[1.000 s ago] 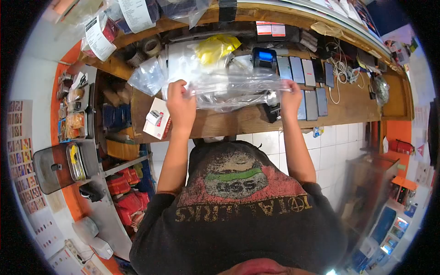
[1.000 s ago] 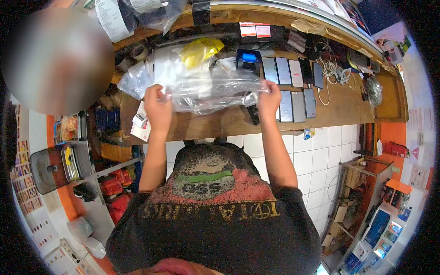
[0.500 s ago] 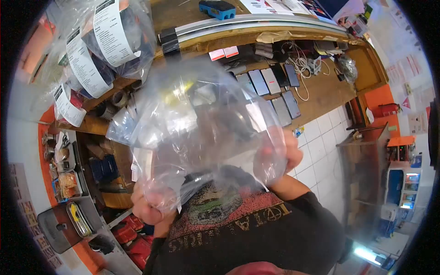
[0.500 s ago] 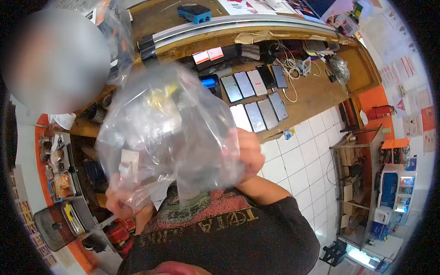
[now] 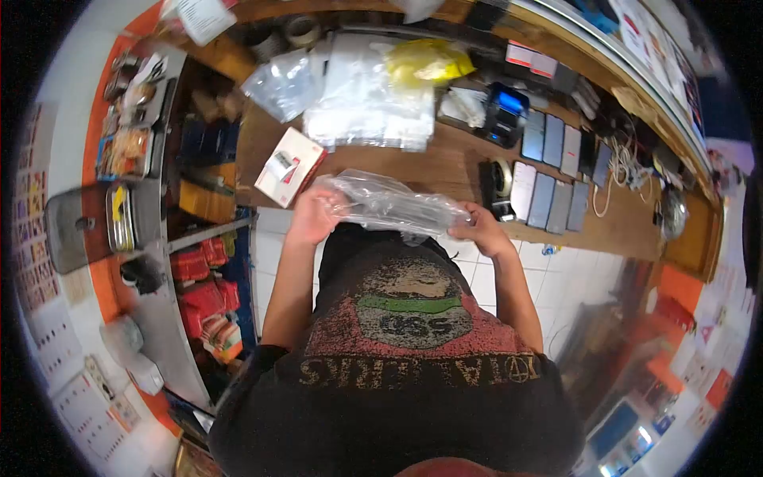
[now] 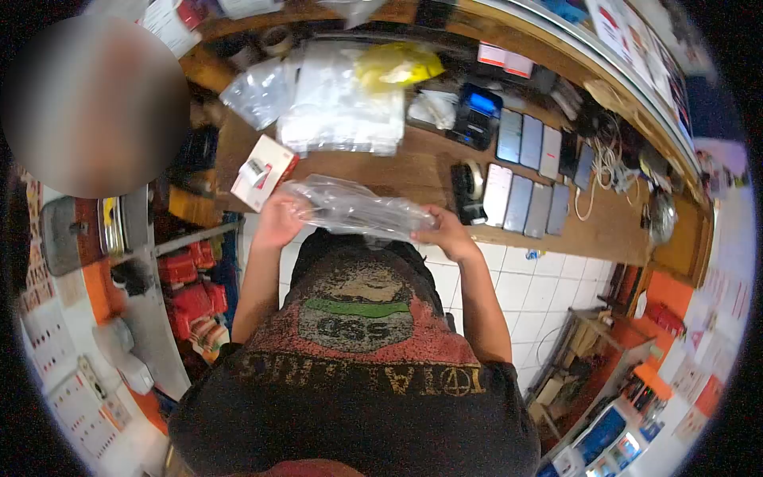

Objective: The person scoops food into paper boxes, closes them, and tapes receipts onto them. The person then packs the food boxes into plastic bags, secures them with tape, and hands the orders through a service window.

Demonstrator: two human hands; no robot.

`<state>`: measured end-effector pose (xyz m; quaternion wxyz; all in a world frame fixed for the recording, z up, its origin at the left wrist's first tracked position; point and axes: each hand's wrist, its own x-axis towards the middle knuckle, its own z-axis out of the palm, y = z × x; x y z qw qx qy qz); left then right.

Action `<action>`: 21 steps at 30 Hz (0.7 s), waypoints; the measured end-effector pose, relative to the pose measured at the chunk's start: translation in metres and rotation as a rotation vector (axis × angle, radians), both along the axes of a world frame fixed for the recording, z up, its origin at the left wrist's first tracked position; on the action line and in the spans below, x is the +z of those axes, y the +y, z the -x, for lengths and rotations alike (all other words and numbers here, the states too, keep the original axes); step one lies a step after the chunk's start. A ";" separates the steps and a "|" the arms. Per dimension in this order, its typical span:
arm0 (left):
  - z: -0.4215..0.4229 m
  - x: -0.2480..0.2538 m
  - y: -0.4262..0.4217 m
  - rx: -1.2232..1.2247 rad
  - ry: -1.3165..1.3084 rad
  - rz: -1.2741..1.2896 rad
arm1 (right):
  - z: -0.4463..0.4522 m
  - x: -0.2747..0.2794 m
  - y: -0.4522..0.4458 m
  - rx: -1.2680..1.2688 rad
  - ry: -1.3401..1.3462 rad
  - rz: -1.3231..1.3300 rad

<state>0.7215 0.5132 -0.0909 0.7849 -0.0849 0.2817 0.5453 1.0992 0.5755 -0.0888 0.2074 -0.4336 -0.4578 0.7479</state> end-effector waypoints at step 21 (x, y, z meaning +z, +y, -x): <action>0.029 -0.037 -0.093 0.015 0.866 0.217 | 0.361 -0.022 0.084 0.941 -0.298 -1.298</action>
